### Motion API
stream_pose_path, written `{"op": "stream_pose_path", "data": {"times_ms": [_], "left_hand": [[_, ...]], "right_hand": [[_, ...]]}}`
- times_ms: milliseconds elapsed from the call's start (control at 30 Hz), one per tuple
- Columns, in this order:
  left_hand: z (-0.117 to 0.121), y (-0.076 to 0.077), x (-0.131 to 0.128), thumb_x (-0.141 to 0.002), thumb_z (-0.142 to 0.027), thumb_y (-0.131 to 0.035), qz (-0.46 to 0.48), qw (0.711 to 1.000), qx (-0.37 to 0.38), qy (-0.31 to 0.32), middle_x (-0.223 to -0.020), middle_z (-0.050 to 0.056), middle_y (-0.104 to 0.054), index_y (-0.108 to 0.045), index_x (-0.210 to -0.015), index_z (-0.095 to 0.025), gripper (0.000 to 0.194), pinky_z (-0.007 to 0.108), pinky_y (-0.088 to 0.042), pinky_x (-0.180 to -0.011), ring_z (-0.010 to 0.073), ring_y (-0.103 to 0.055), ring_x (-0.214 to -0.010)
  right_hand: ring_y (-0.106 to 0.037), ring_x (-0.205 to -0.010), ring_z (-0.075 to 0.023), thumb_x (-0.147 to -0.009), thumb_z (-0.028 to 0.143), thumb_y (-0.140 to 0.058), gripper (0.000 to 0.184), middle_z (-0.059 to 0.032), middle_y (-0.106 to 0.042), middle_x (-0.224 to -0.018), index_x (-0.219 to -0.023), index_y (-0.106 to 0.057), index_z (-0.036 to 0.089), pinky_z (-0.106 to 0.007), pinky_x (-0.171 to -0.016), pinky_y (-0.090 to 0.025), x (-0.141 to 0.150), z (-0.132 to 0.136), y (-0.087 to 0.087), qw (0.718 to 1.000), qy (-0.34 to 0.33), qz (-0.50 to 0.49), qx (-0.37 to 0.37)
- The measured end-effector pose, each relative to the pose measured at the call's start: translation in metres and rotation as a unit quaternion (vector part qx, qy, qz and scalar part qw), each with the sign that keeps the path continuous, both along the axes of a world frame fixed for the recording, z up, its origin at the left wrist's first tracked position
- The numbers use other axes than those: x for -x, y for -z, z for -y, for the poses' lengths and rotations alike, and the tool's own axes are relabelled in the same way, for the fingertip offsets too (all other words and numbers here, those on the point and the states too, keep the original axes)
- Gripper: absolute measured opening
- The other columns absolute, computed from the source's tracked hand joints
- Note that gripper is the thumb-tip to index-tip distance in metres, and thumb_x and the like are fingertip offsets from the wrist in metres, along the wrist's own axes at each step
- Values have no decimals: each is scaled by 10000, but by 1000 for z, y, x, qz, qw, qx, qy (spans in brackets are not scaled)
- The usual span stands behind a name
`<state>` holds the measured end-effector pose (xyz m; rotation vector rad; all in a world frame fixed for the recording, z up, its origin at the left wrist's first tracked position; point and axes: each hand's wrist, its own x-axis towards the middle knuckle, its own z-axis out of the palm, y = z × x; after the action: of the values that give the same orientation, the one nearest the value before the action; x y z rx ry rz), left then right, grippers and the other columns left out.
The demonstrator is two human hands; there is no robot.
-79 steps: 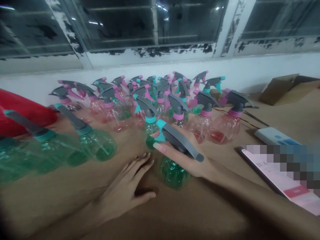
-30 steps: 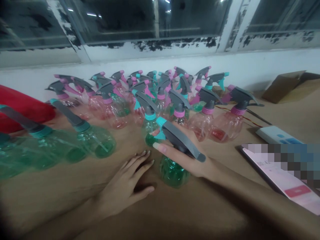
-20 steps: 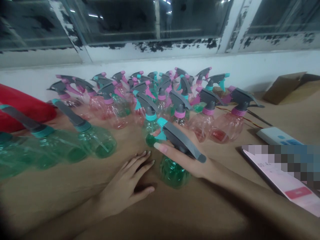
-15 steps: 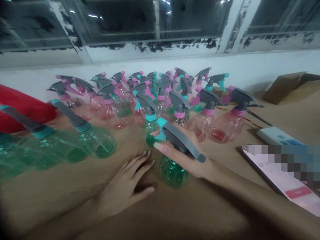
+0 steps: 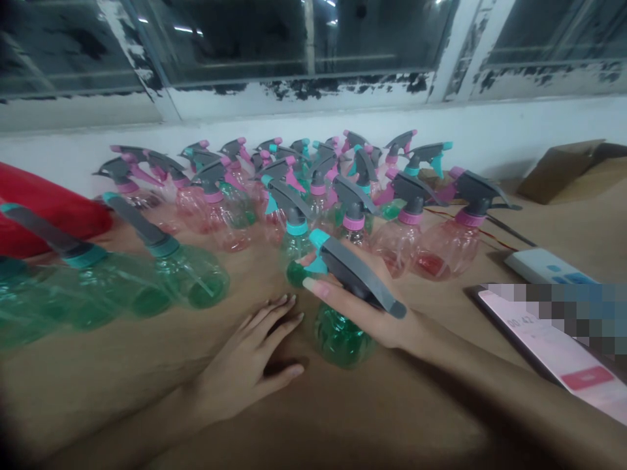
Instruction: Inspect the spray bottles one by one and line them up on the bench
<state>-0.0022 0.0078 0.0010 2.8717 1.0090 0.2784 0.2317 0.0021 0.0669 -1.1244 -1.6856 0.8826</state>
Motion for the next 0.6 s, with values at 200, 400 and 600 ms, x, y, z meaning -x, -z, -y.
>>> {"op": "stream_pose_path", "data": {"times_ms": [200, 400, 600], "left_hand": [[0, 1, 0, -911, -547, -527, 7, 1000, -1, 0, -1468, 163, -379, -468, -1339, -141, 593, 505, -299, -1076, 317, -310, -1364], [0, -1, 0, -915, -545, -522, -5, 1000, -2, 1, -1472, 165, -373, -464, -1346, -132, 600, 492, -288, -1085, 309, -302, -1369], [0, 1, 0, -918, -549, -513, 4, 1000, 3, 0, -1474, 156, -372, -463, -1350, -145, 593, 501, -295, -1078, 319, -305, -1365]], "right_hand": [[-602, -681, -210, -825, 499, -592, 318, 5, -605, -692, -1073, -636, 306, -366, -661, -492, -1, 0, 2, 1000, 3, 4, 10], [-600, -657, -209, -830, 490, -595, 317, 8, -587, -640, -1079, -644, 299, -358, -635, -497, -1, 1, 0, 1000, -4, 0, 21], [-589, -616, -187, -829, 476, -605, 295, 11, -581, -641, -1062, -650, 301, -335, -593, -500, 0, 0, -1, 1000, -7, -10, 8]]}}
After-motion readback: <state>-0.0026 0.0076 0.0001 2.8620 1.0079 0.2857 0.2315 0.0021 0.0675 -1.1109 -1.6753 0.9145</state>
